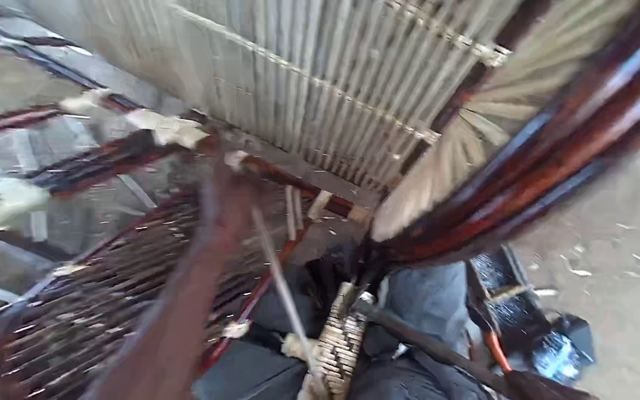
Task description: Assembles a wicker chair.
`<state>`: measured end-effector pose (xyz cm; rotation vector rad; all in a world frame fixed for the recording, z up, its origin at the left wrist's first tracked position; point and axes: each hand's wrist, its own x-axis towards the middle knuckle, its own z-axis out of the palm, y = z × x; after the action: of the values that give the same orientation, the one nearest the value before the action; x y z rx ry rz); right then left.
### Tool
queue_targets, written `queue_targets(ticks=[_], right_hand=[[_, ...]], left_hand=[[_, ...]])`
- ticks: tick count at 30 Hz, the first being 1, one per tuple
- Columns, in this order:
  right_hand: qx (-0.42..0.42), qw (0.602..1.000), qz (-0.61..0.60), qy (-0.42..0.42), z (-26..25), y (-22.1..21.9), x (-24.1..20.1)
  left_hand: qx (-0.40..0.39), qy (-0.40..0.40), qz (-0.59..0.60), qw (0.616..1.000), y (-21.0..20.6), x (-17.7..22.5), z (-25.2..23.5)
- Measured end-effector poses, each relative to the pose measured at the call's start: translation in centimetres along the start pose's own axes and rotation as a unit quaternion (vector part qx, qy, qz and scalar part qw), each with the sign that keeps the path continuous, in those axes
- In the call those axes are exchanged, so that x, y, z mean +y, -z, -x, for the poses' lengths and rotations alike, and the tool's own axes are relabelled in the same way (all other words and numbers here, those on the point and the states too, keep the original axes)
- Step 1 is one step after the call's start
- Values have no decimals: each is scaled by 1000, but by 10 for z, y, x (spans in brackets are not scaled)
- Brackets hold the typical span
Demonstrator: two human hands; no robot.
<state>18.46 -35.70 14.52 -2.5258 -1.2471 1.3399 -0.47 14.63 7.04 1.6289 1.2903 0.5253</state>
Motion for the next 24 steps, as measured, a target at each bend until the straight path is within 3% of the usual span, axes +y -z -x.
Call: queue_targets(ticks=[4,6,9,11,13,15,17,21,24], right_hand=[[-113,993,-41,-1,-2,-3,11],[-63,996,-66,11,-20,-6,32],[55,995,-78,-36,-60,0,59],[35,996,-50,-73,-85,-5,66],[-28,994,-13,-108,-100,-17,56],[-54,988,26,-141,-104,-29,46],[-61,984,40,-162,-106,-42,48],[-36,986,-20,-162,-106,-56,59],[20,994,-55,-94,-101,-48,71]], left_hand=[[-19,-6,215,976,27,33,-11],[-94,-59,300,947,43,43,-19],[-241,-155,381,879,62,62,-14],[-295,-166,408,848,62,76,-4],[-320,-140,385,854,62,76,12],[-207,-46,346,914,34,94,63],[-105,55,297,947,2,102,96],[-23,151,298,942,-21,50,92],[7,203,303,931,-25,11,78]])
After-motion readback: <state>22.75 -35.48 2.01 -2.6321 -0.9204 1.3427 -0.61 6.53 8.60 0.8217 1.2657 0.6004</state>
